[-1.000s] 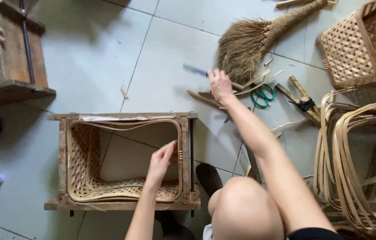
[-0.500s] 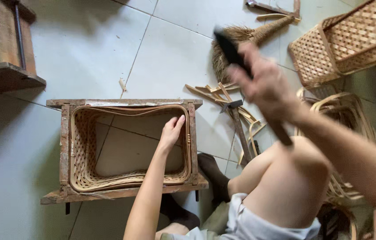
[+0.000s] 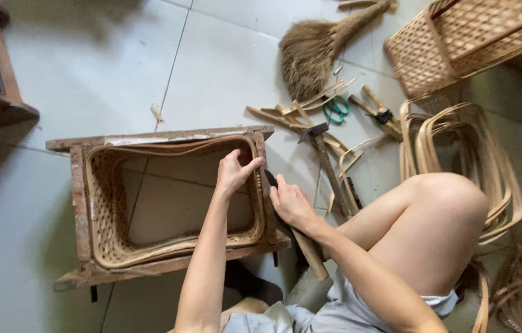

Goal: The person sits on the floor and assembles a woven bamboo basket in a wooden frame, fitting curved bamboo strips across the basket opening one at a time and pressing them into place. They pick up a hammer to tap strips secure and continue adding strips to build up the basket base.

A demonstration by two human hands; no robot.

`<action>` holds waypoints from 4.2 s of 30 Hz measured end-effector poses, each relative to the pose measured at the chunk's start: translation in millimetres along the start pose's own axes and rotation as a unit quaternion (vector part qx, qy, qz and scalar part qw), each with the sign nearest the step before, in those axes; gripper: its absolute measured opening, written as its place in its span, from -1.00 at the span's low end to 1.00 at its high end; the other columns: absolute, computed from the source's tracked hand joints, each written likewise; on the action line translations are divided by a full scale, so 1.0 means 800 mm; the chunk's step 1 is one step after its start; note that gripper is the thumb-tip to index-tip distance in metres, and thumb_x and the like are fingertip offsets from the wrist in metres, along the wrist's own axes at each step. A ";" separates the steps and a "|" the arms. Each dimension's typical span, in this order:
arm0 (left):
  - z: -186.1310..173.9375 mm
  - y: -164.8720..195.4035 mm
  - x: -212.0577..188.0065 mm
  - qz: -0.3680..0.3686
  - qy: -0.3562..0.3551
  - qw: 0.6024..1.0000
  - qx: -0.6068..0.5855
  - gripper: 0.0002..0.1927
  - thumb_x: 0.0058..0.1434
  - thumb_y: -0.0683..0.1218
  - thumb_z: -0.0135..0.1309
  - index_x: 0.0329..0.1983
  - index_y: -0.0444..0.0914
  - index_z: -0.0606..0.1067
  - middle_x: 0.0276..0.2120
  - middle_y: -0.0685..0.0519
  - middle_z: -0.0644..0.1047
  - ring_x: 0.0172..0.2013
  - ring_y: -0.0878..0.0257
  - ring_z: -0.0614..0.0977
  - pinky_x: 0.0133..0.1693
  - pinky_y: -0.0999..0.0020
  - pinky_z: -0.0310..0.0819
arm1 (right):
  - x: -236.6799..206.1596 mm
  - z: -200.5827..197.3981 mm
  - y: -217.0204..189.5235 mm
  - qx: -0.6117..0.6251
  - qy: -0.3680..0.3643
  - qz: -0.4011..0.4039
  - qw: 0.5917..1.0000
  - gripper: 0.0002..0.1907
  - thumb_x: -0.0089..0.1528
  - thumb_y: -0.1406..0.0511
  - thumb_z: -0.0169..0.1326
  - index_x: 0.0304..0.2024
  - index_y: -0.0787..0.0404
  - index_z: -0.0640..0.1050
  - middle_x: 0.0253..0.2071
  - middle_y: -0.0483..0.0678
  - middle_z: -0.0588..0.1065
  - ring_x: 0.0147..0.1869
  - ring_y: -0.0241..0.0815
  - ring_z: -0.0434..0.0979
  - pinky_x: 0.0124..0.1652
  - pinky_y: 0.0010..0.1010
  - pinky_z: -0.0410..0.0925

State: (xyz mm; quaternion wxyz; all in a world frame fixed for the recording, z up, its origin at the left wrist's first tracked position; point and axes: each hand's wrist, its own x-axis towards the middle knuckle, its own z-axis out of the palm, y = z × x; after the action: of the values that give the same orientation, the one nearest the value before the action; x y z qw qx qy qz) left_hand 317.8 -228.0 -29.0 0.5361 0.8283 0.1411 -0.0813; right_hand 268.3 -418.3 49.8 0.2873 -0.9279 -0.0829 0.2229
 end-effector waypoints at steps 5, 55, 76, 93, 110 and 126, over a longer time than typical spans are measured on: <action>0.003 -0.008 0.003 -0.003 0.006 1.000 0.000 -0.02 -0.06 0.34 0.37 0.15 -0.52 0.46 0.03 -0.38 0.57 0.09 -0.10 0.63 0.08 0.12 0.51 | -0.001 0.005 -0.026 -0.036 0.002 0.005 0.999 -0.71 0.36 0.19 -0.14 -0.05 0.31 0.29 -0.40 0.39 0.52 -0.24 0.51 0.50 -0.20 0.26 0.35; -0.017 -0.038 -0.028 -0.013 -0.237 0.963 -0.128 0.34 -0.27 0.14 0.52 0.53 -0.32 0.06 0.49 -0.17 0.16 0.50 0.08 0.11 0.43 0.22 -0.06 | -0.058 0.061 -0.008 -0.069 -0.026 0.007 0.997 -0.77 0.35 0.25 -0.12 -0.14 0.34 0.34 -0.40 0.35 0.54 -0.26 0.44 0.57 -0.23 0.20 0.43; -0.024 -0.043 -0.035 0.002 -0.245 0.958 -0.151 0.34 -0.30 0.15 0.52 0.52 -0.32 0.08 0.47 -0.13 0.24 0.47 0.09 0.22 0.43 0.23 0.04 | -0.047 0.005 0.000 0.144 -0.147 -0.047 0.977 -0.77 0.40 0.21 -0.10 -0.15 0.28 0.39 -0.55 0.13 0.48 -0.48 0.15 0.47 -0.46 -0.10 0.33; 0.052 0.029 -0.124 -0.120 -0.003 0.991 -0.051 0.03 0.02 -0.20 0.14 0.55 -0.10 -0.04 0.00 -0.26 0.59 -0.05 -0.05 0.66 -0.03 0.09 0.55 | 0.048 -0.158 0.209 -0.093 0.212 -0.284 0.930 -0.84 0.30 0.28 -0.05 -0.19 0.20 0.52 -0.29 0.16 0.54 -0.28 0.19 0.54 -0.28 -0.09 0.45; 0.086 0.011 -0.240 -0.104 0.062 0.993 -0.006 -0.23 0.09 -0.07 0.15 0.39 -0.12 0.18 -0.08 -0.24 0.60 -0.11 -0.12 0.65 -0.08 0.00 0.52 | 0.123 -0.097 0.257 -0.192 0.264 -0.085 0.941 -0.78 0.07 0.23 0.21 -0.25 0.12 0.57 -0.21 0.01 0.53 -0.03 0.08 0.49 -0.04 -0.05 0.31; 0.090 0.018 -0.189 -0.187 0.111 0.964 0.153 -0.43 0.20 0.16 0.14 0.22 -0.10 0.35 -0.18 -0.17 0.62 -0.16 -0.16 0.65 -0.13 -0.09 0.51 | 0.142 -0.024 0.172 -0.279 0.043 -0.046 0.958 -0.92 0.25 0.36 -0.01 -0.23 0.21 0.49 -0.30 0.14 0.61 -0.21 0.16 0.69 -0.26 0.17 0.47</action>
State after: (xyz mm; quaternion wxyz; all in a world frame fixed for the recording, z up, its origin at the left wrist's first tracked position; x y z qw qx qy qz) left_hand 180.1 -320.9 -3.1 0.3592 0.8632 0.3379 -0.1083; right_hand 381.4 -509.0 -55.6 0.0299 -0.9751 -0.1718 0.1372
